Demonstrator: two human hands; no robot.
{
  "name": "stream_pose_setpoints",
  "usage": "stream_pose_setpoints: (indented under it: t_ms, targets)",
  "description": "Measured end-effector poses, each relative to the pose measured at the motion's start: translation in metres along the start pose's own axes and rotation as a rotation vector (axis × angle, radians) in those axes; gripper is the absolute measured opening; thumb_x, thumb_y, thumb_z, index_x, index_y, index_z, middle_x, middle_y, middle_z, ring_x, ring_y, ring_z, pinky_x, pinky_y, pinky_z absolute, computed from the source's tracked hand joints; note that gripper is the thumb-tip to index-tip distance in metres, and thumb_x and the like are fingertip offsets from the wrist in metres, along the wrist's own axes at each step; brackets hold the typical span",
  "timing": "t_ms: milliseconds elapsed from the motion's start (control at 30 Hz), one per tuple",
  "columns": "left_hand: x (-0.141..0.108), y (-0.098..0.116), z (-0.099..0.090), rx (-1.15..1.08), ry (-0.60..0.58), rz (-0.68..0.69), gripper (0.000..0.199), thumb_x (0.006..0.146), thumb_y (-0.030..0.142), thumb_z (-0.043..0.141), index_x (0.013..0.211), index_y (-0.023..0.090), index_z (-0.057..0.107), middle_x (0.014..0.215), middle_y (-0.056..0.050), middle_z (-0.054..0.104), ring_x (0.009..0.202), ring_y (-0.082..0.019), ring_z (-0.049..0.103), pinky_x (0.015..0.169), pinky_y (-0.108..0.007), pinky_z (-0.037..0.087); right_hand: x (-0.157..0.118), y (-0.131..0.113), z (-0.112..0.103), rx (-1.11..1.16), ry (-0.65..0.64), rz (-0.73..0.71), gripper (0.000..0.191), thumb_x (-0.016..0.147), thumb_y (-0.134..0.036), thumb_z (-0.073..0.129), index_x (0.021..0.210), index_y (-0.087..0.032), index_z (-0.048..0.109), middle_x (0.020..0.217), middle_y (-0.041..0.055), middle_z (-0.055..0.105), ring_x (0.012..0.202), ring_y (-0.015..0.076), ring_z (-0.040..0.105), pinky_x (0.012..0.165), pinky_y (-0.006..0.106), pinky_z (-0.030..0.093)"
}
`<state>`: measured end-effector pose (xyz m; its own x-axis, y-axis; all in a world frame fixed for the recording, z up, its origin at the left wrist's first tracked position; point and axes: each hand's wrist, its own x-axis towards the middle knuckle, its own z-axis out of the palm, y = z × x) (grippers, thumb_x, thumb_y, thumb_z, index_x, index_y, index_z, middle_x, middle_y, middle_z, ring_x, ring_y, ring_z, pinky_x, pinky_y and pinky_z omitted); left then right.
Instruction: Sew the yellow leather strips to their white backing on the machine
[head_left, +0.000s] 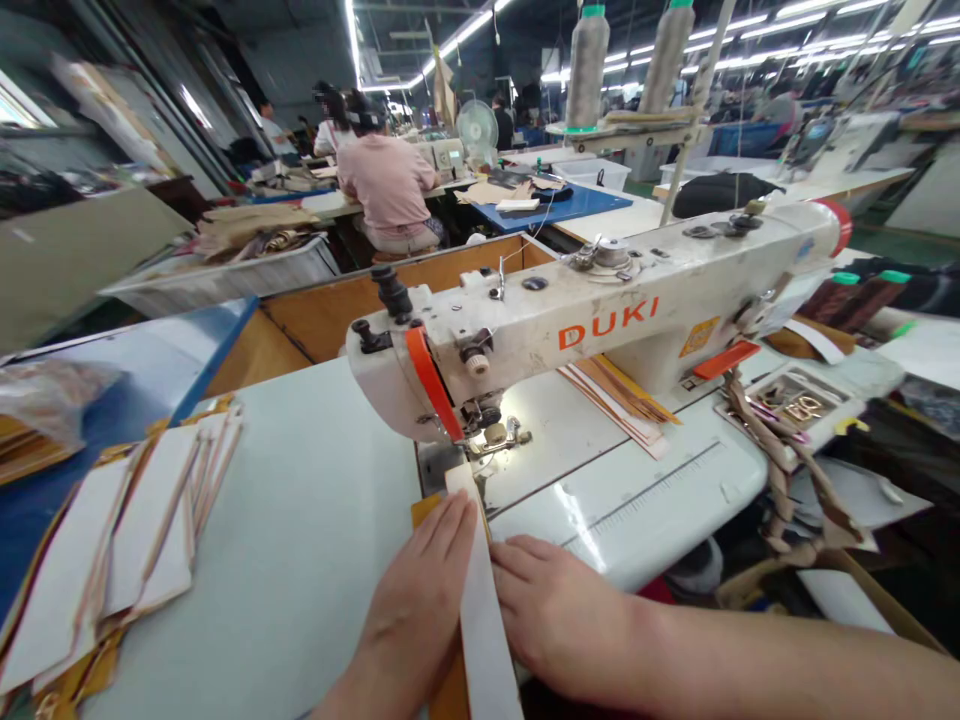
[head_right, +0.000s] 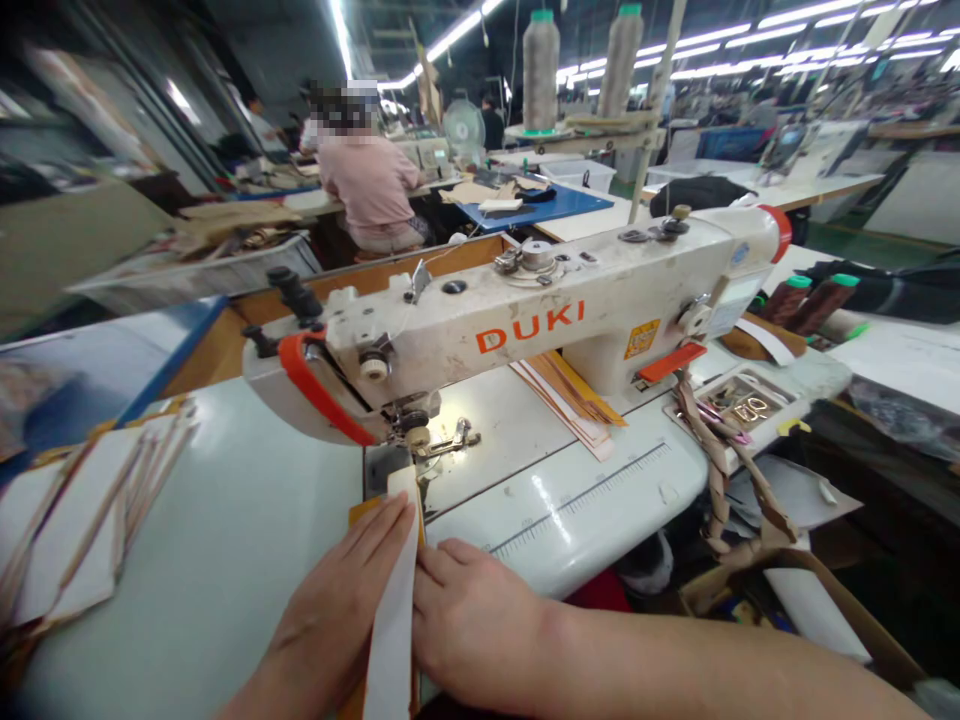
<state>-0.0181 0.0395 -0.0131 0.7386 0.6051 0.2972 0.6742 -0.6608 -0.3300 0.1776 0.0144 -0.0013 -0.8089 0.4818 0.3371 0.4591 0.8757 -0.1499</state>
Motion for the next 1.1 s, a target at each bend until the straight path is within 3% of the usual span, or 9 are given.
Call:
stream_pose_setpoints:
  t_ms: [167, 367, 500, 900, 1100]
  targets:
    - [-0.005, -0.004, 0.006, 0.024, 0.039, 0.019, 0.048, 0.086, 0.009, 0.032, 0.13, 0.002, 0.049, 0.128, -0.02, 0.06, 0.119, -0.026, 0.056, 0.094, -0.035, 0.049, 0.001, 0.0, 0.001, 0.028, 0.007, 0.01, 0.012, 0.087, -0.023, 0.06, 0.087, -0.012, 0.063, 0.091, 0.0074, 0.063, 0.085, 0.0228, 0.051, 0.08, 0.036, 0.044]
    - [-0.009, -0.004, 0.017, 0.02, 0.152, 0.01, 0.058, 0.089, 0.009, 0.026, 0.147, 0.002, 0.024, 0.129, -0.021, 0.059, 0.114, -0.027, 0.059, 0.092, -0.037, 0.05, 0.002, 0.001, 0.002, 0.032, 0.026, 0.019, 0.014, 0.088, -0.025, 0.059, 0.084, -0.013, 0.063, 0.092, 0.0073, 0.062, 0.085, 0.0221, 0.052, 0.076, 0.035, 0.044]
    - [-0.007, -0.006, 0.014, 0.026, 0.171, 0.026, 0.061, 0.09, 0.009, 0.024, 0.15, 0.002, 0.015, 0.127, -0.021, 0.06, 0.11, -0.027, 0.061, 0.09, -0.037, 0.05, 0.004, 0.001, 0.004, 0.011, 0.067, 0.028, 0.014, 0.087, -0.027, 0.06, 0.085, -0.013, 0.064, 0.088, 0.0072, 0.063, 0.087, 0.0232, 0.053, 0.074, 0.034, 0.044]
    - [-0.008, -0.011, 0.009, 0.054, 0.095, 0.063, 0.069, 0.083, 0.005, 0.03, 0.15, 0.0, 0.012, 0.125, -0.023, 0.061, 0.11, -0.029, 0.062, 0.087, -0.037, 0.053, 0.006, 0.002, 0.003, 0.04, 0.069, 0.033, 0.013, 0.086, -0.025, 0.063, 0.079, -0.013, 0.065, 0.082, 0.0066, 0.061, 0.081, 0.0216, 0.052, 0.067, 0.033, 0.044]
    - [-0.006, -0.01, 0.009, 0.076, 0.118, 0.087, 0.066, 0.086, 0.006, 0.027, 0.149, -0.002, 0.011, 0.122, -0.023, 0.063, 0.108, -0.029, 0.063, 0.088, -0.038, 0.052, 0.004, 0.002, 0.005, 0.032, 0.062, 0.034, 0.014, 0.086, -0.025, 0.061, 0.08, -0.014, 0.066, 0.086, 0.0064, 0.062, 0.082, 0.0218, 0.052, 0.07, 0.033, 0.045]
